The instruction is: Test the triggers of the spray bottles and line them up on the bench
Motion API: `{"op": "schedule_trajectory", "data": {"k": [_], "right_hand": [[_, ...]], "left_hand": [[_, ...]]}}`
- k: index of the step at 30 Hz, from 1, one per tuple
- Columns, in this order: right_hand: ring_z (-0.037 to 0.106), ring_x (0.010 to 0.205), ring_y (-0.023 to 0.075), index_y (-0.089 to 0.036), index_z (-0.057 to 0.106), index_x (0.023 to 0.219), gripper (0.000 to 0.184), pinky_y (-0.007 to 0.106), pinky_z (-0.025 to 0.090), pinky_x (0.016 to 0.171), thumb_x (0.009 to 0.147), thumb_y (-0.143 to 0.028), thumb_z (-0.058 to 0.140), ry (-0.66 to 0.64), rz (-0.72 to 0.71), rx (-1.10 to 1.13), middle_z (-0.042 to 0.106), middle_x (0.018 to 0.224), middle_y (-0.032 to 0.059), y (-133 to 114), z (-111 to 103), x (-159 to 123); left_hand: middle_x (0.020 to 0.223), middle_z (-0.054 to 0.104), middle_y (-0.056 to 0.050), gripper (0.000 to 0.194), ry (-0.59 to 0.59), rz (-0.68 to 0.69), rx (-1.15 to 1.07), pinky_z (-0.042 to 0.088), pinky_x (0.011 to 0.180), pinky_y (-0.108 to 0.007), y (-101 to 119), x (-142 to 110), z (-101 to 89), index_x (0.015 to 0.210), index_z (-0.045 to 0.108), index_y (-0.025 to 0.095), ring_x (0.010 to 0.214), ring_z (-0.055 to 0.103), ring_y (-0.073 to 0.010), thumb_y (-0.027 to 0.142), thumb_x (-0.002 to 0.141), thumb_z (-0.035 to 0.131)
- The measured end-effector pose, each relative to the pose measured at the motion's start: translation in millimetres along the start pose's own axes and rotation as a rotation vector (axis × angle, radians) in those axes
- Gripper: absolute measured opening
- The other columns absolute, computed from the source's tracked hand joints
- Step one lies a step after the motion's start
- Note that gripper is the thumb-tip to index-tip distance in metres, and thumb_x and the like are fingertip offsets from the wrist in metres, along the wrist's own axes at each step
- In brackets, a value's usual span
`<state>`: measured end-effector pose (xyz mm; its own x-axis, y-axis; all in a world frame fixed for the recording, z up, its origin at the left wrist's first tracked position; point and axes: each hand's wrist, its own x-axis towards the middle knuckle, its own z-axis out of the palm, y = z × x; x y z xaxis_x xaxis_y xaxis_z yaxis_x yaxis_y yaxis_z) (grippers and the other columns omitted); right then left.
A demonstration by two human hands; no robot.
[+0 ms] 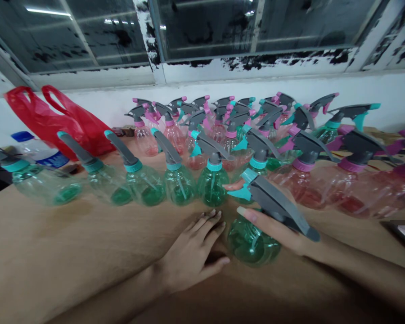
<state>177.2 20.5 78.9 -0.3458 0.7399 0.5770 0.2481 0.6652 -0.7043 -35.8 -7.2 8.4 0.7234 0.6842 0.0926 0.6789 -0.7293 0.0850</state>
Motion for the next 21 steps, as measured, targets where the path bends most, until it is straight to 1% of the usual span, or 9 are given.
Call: {"op": "schedule_trajectory", "data": {"k": [7, 14, 17, 21], "right_hand": [[0.065, 0.087, 0.0214, -0.028, 0.061, 0.106, 0.027, 0.037, 0.054, 0.078, 0.08, -0.023, 0.063, -0.002, 0.011, 0.023, 0.066, 0.092, 0.0022, -0.3, -0.4, -0.9], [0.064, 0.096, 0.0198, -0.027, 0.059, 0.108, 0.03, 0.035, 0.052, 0.084, 0.08, -0.021, 0.065, -0.013, 0.009, 0.024, 0.066, 0.099, 0.0016, 2.8, 1.3, -1.9], [0.064, 0.094, 0.02, -0.027, 0.059, 0.108, 0.029, 0.035, 0.052, 0.083, 0.08, -0.022, 0.064, -0.015, 0.017, 0.011, 0.066, 0.099, 0.0023, 2.4, 1.0, -1.9], [0.064, 0.091, 0.0203, -0.027, 0.058, 0.109, 0.028, 0.036, 0.054, 0.079, 0.081, -0.025, 0.061, -0.033, 0.02, -0.024, 0.065, 0.096, 0.0034, 0.0, -0.8, -1.7]], "left_hand": [[0.145, 0.037, -0.015, 0.062, -0.003, -0.011, 0.002, 0.028, 0.108, -0.044, 0.4, -0.4, -0.4, 0.137, 0.041, 0.008, 0.133, 0.033, -0.0289, 0.051, 0.093, 0.047], [0.145, 0.037, -0.016, 0.062, -0.001, -0.001, 0.006, 0.029, 0.108, -0.043, 0.4, -0.3, -0.1, 0.137, 0.041, 0.007, 0.135, 0.031, -0.0286, 0.051, 0.094, 0.046], [0.145, 0.037, -0.017, 0.063, -0.002, -0.002, 0.012, 0.028, 0.108, -0.044, 0.8, -0.2, -0.7, 0.137, 0.041, 0.006, 0.135, 0.03, -0.0293, 0.051, 0.093, 0.046], [0.145, 0.037, -0.016, 0.062, 0.016, -0.002, -0.003, 0.028, 0.108, -0.044, 1.2, -0.9, 0.0, 0.138, 0.04, 0.008, 0.135, 0.029, -0.0289, 0.051, 0.094, 0.046]]}}
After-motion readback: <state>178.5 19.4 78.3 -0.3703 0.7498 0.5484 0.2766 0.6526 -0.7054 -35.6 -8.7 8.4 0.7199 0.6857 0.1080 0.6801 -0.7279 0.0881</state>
